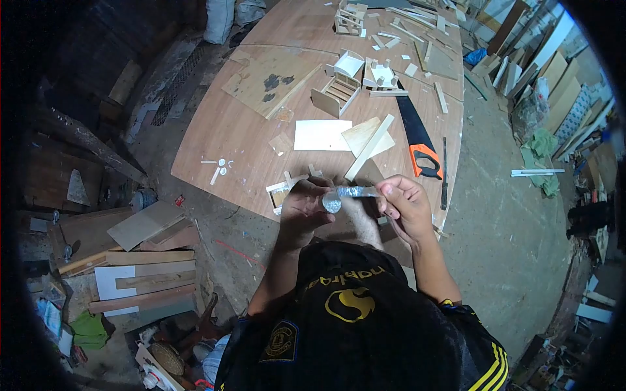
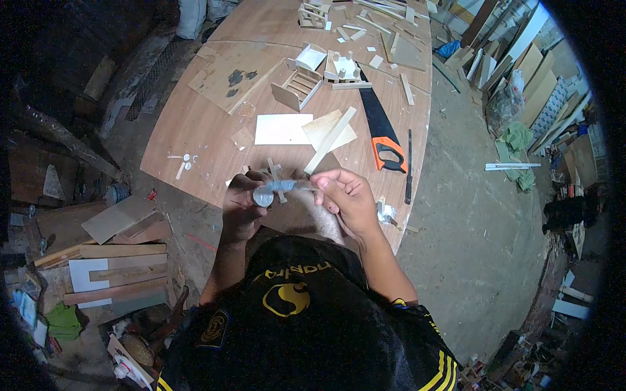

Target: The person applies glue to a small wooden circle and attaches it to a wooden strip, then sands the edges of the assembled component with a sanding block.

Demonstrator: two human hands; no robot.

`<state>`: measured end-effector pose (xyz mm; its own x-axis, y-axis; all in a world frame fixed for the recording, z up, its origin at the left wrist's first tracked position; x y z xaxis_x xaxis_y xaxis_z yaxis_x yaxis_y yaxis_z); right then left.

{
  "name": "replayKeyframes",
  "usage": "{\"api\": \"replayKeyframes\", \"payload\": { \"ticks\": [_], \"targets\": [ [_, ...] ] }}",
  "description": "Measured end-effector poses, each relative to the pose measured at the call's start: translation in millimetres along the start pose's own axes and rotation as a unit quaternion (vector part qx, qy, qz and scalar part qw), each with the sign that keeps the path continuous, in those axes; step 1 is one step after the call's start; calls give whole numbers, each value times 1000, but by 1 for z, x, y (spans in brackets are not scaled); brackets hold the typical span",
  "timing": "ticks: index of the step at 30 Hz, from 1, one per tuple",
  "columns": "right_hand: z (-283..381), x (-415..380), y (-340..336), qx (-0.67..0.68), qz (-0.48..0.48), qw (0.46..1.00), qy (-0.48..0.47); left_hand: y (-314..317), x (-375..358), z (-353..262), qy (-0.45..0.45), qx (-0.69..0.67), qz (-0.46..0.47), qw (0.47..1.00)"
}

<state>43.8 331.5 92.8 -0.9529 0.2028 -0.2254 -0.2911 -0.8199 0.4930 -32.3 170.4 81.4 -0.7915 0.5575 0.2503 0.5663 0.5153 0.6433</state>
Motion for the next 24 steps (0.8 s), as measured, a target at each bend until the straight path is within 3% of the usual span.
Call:
{"api": "replayKeyframes", "payload": {
  "ticks": [2,3,7,10,14,20,24],
  "targets": [
    [-6,-5,12,-11,63,998,20,0,-1,-1,10,-4,8,1000],
    [-8,-7,15,-57,57,996,39,-2,-3,0,4,4,6,1000],
    [-4,1,8,-18,-14,1000,3,-1,-6,0,5,-5,-30,1000],
    [-7,-4,14,27,45,999,14,-5,-10,4,-12,1,-17,1000],
    [-15,-7,12,-23,26,998,43,5,-6,-3,8,7,26,1000],
    [-11,-15,-7,65,17,998,13,1,-7,-3,18,1,9,1000],
    [-21,-23,-9,-8,-1,999,40,13,-5,3,11,29,23,999]
  ]
}}
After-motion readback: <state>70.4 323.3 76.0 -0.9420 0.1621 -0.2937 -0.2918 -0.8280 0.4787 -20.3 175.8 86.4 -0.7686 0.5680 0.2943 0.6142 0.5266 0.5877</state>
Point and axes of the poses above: each hand's wrist, its own x-axis towards the middle knuckle, its own y-axis out of the palm, z = x × y, the point moved 10 cm from there along x, towards the middle knuckle, and after that the axes turned 4 degrees about y, right-handed, at the moved point
